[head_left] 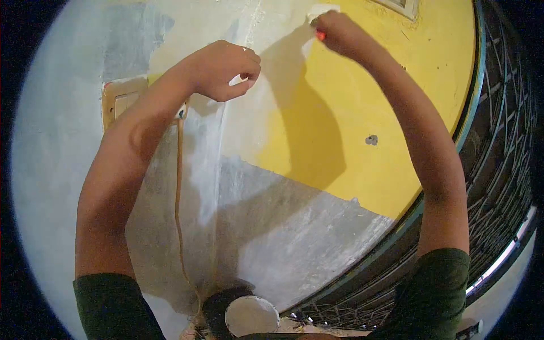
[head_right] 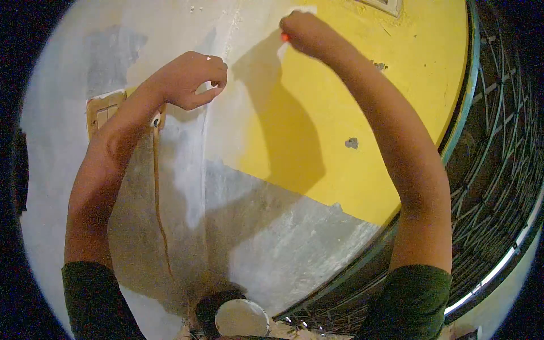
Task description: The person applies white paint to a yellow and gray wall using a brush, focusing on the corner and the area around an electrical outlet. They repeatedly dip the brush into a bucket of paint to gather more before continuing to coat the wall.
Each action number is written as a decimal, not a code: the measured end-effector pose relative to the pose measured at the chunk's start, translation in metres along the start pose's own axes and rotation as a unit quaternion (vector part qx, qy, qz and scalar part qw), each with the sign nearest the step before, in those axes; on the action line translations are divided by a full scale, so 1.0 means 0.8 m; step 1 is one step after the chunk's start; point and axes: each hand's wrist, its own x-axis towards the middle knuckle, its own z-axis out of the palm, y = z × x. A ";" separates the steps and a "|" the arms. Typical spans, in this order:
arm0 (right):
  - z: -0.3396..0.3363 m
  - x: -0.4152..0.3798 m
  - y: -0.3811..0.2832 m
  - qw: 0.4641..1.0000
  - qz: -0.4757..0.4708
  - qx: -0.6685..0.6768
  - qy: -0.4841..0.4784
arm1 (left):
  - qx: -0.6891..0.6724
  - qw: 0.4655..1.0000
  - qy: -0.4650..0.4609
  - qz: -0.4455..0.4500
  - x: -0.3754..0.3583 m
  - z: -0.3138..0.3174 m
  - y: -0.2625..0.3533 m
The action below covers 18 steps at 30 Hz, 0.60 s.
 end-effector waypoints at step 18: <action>-0.079 0.098 0.070 0.971 0.219 0.089 -0.027 | -0.078 0.994 0.044 -0.065 0.000 0.004 0.004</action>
